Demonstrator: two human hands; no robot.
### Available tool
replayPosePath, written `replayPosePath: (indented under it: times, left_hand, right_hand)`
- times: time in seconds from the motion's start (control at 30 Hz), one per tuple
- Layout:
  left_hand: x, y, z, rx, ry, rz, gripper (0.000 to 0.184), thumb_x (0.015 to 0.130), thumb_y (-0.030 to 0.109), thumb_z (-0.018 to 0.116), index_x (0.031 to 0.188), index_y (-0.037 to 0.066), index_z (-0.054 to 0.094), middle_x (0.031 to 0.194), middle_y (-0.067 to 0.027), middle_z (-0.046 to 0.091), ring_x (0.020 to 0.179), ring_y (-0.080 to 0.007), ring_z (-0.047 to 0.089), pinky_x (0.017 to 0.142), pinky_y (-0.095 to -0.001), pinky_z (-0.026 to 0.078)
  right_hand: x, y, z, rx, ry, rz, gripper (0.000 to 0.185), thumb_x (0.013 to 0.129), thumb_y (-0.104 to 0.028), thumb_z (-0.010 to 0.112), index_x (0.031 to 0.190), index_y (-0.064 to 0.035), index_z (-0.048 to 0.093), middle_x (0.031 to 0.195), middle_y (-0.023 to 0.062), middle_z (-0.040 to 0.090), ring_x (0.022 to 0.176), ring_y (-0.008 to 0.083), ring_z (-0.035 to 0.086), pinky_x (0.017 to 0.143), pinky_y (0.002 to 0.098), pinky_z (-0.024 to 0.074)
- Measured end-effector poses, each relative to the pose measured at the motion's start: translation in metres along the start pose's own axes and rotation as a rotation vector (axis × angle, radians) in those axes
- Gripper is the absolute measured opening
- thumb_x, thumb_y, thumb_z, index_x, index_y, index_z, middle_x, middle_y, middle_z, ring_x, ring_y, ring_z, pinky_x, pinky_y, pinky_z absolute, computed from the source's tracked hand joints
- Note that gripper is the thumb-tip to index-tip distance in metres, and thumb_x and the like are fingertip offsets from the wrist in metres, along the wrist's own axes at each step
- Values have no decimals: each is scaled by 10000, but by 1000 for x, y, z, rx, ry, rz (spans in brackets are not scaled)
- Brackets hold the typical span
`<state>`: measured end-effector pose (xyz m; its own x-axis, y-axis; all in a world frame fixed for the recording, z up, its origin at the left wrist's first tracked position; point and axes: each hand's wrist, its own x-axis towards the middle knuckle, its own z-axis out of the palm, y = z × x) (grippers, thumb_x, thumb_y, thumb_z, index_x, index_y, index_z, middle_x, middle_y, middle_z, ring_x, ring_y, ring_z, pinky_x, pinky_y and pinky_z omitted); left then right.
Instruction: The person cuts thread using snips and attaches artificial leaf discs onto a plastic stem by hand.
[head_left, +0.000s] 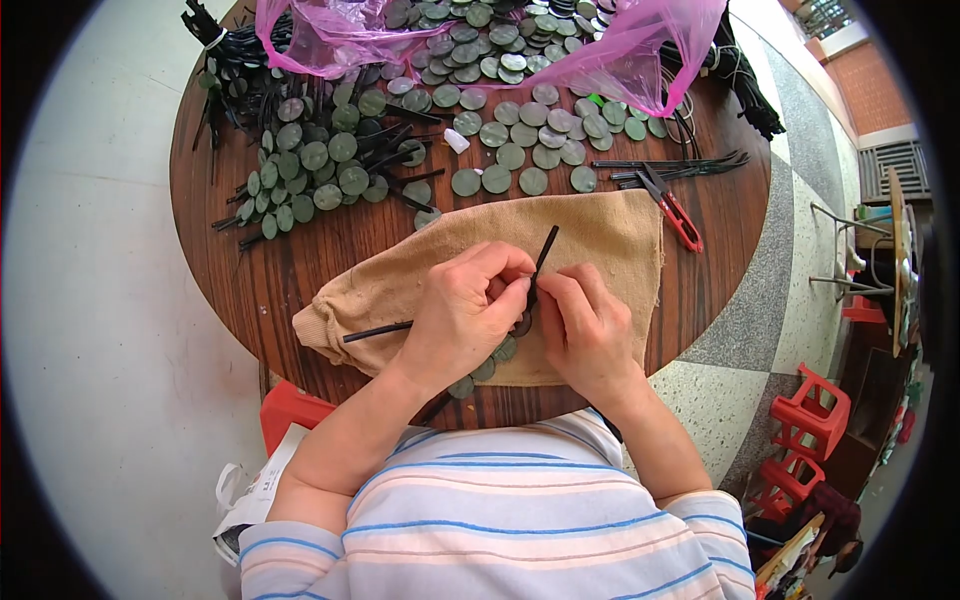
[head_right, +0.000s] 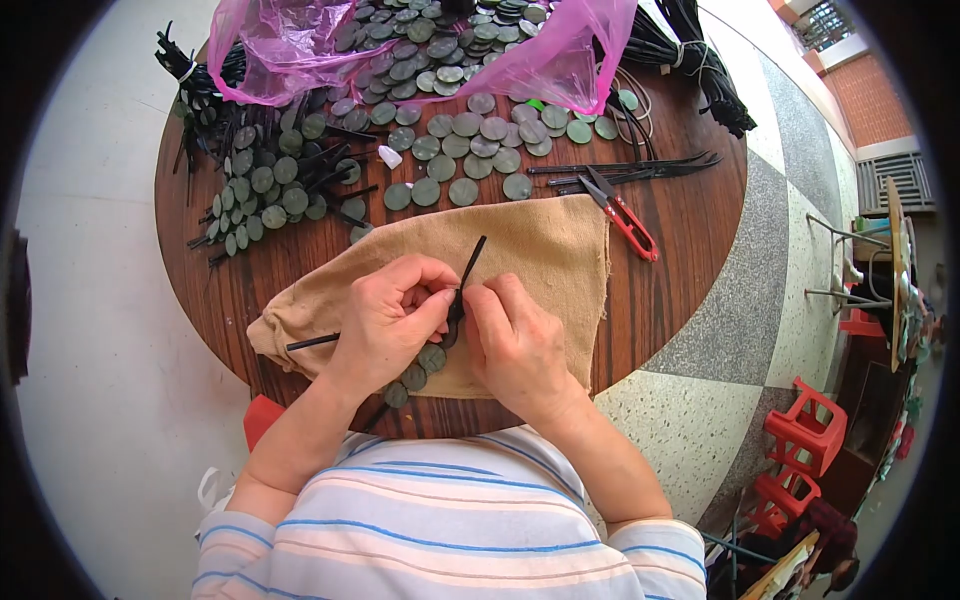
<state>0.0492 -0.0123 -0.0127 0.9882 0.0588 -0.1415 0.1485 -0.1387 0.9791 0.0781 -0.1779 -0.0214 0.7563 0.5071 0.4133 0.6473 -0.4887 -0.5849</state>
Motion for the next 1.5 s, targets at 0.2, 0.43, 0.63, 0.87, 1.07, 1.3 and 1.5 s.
replayPosePath:
  times: [0.2,0.43,0.63,0.87,1.07,1.3,1.5]
  left_hand:
    - [0,4,-1,45,-5,7,37,902,-38,625,931,-38,648,878,-31,635,650,-58,627,569,-196,517]
    - [-1,8,-2,3,-19,-18,26,916,-30,627,937,-35,641,886,-36,624,656,-65,629,570,-205,522]
    - [-1,9,-1,4,-21,-28,22,921,-32,621,937,-33,636,880,-38,621,656,-68,626,572,-208,522]
    - [-1,7,-1,36,-13,-4,22,919,-38,618,934,-35,634,872,-35,621,651,-68,623,570,-211,517]
    - [-1,5,0,62,-4,12,22,919,-42,614,928,-35,632,863,-33,620,643,-69,621,568,-210,513]
    - [0,6,0,65,-5,23,20,917,-45,613,916,-35,630,849,-35,616,638,-73,620,562,-213,509]
    - [0,5,1,56,7,18,12,914,-37,622,904,-32,625,833,-36,615,622,-74,618,549,-220,506]
  right_hand:
    - [0,-2,-1,29,7,23,177,808,36,675,964,-17,611,870,123,567,676,290,632,561,370,512]
    - [1,-3,-3,55,-9,47,169,819,29,673,962,-23,601,871,120,571,684,293,633,578,373,513]
    - [1,-3,-4,86,-16,83,174,820,15,679,971,-23,601,872,126,579,675,304,631,571,382,512]
    - [4,-5,-8,105,-82,139,212,813,21,678,1006,-14,599,860,140,576,654,309,624,557,391,508]
    - [1,-4,-7,74,-42,69,265,798,61,678,1043,-11,607,897,134,596,690,291,636,575,372,522]
    - [-4,-1,-2,-76,-15,-49,277,799,79,690,1053,-3,620,909,134,612,698,279,637,570,362,525]
    - [-6,0,0,-101,3,-45,272,792,75,697,1040,-10,626,903,123,616,688,266,643,553,357,519]
